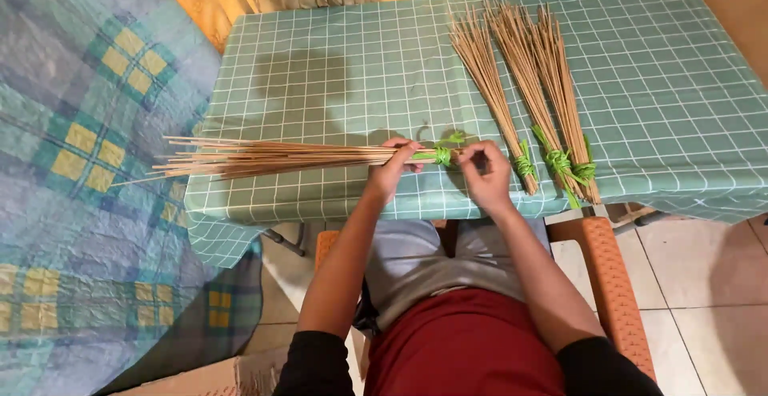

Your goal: The person is untying, sorting, and re-bundling thin wooden sticks on a table, using green plastic strips to secure them.

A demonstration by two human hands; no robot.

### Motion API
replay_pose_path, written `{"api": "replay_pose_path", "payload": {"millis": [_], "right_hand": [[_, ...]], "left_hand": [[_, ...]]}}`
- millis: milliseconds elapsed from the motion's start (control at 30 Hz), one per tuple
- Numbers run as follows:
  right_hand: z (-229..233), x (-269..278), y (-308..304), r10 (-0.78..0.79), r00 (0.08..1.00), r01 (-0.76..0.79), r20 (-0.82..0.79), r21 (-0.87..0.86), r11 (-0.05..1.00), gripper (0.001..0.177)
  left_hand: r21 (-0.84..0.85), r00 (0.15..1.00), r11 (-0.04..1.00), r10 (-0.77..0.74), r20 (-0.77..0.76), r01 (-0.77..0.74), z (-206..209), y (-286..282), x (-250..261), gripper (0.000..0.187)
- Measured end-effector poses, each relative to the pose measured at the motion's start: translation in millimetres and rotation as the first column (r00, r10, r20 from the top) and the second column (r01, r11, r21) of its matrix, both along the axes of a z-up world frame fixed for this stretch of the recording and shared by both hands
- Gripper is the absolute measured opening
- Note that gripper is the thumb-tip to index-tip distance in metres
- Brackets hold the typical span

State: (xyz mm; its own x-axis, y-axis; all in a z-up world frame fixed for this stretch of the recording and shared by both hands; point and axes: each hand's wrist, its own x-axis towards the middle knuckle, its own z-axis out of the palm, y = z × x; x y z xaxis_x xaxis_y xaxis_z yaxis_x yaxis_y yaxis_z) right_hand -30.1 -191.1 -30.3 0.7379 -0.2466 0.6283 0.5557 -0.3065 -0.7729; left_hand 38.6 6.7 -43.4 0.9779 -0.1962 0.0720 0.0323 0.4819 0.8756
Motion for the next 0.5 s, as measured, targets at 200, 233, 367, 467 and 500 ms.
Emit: {"api": "replay_pose_path", "payload": {"millis": [200,233,367,467,500], "right_hand": [[6.8,-1.1,13.7,-0.091,0.992,0.110,0.083,-0.272,0.956,0.038],[3.5,0.3,13.0,-0.090,0.993,0.109,0.082,-0.273,0.956,0.038],[1.9,1.8,12.2,-0.075,0.989,0.107,0.130,-0.258,0.960,0.024],[5.7,-2.4,15.3,-0.082,0.975,0.144,0.204,-0.306,0.941,0.020],[6.2,-4.4,17.0,-0.094,0.961,0.183,0.259,-0.347,0.920,0.019]], "left_hand": [[0.029,1.000,1.000,-0.013,0.025,0.012,5.2,3.9,-3.6,0.023],[0.028,1.000,1.000,-0.011,0.025,0.011,3.9,3.7,-3.6,0.023],[0.009,1.000,1.000,0.000,0.024,0.000,7.8,3.0,-4.4,0.025],[0.014,1.000,1.000,0.001,0.025,-0.001,16.2,3.9,-8.5,0.025],[0.016,1.000,1.000,0.002,0.027,-0.002,18.7,4.6,-10.6,0.025]]}}
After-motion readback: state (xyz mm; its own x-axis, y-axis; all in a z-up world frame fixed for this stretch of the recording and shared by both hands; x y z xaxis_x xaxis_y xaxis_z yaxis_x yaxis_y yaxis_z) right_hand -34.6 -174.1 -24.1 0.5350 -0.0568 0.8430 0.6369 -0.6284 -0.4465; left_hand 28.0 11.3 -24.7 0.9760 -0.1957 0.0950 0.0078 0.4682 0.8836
